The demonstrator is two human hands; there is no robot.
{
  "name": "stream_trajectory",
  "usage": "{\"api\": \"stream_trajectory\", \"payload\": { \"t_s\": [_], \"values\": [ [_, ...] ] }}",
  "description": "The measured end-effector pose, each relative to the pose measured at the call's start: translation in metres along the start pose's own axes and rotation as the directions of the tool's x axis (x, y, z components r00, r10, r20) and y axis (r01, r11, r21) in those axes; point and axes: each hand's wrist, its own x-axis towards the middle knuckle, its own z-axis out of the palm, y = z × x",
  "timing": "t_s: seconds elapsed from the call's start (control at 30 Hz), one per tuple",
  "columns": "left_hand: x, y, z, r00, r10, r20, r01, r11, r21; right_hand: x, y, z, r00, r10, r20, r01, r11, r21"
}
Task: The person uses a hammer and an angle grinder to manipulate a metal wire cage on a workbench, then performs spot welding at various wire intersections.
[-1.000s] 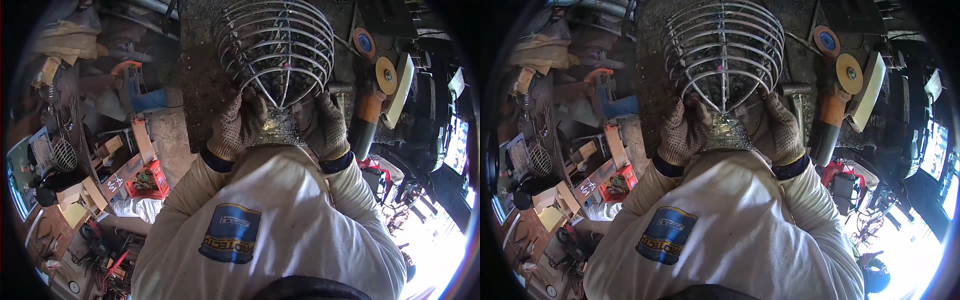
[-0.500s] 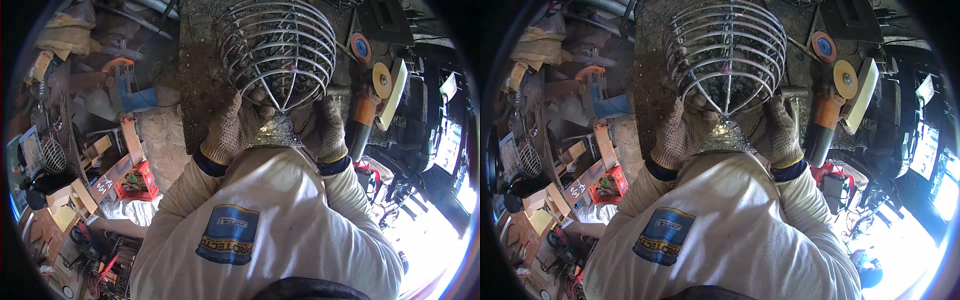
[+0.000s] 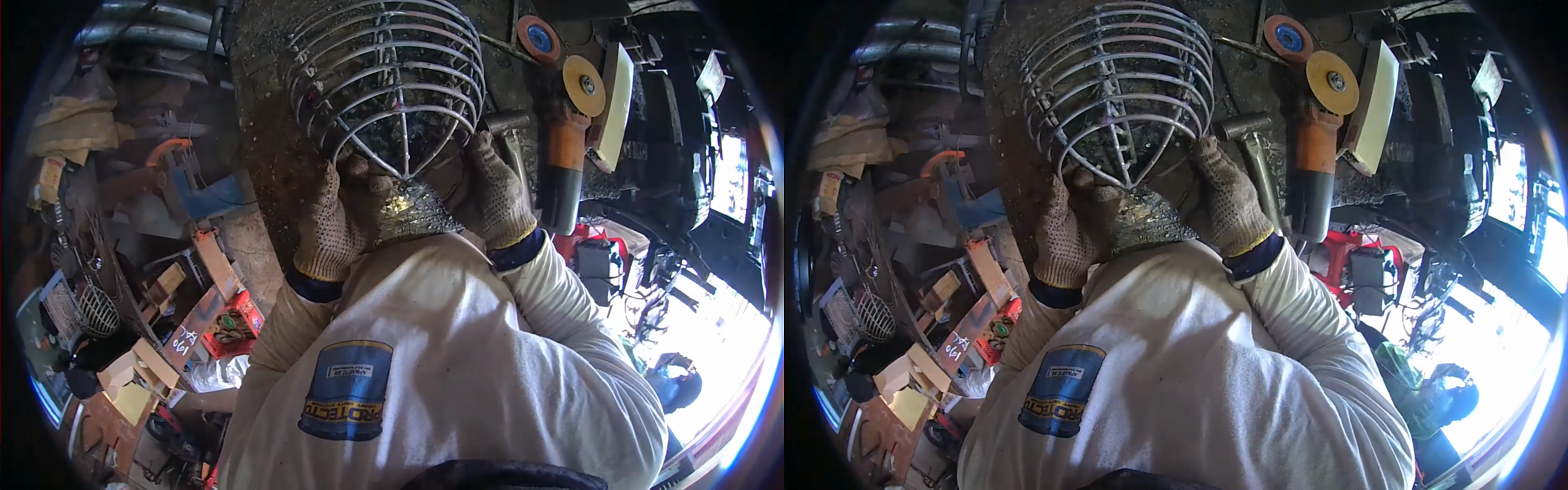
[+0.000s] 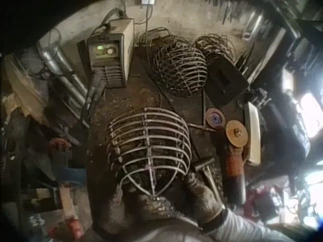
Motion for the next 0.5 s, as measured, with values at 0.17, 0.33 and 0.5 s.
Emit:
{"api": "stream_trajectory", "payload": {
  "t_s": [0.17, 0.33, 0.5],
  "values": [
    [0.0, -0.003, -0.003, 0.995, 0.092, -0.034, -0.09, 0.994, 0.068, 0.002, 0.003, -0.016, 0.999, 0.023, 0.037, -0.026, 0.996, 0.084],
    [-0.002, 0.0, -0.006, 0.999, 0.042, -0.021, -0.041, 0.998, 0.047, 0.004, 0.0, -0.012, 0.999, 0.044, -0.019, -0.042, 0.993, 0.106],
    [-0.012, 0.008, 0.013, 0.988, -0.028, -0.151, 0.01, 0.993, -0.121, -0.008, -0.003, -0.015, 0.995, 0.066, 0.076, -0.086, 0.951, 0.298]
  ]
}}
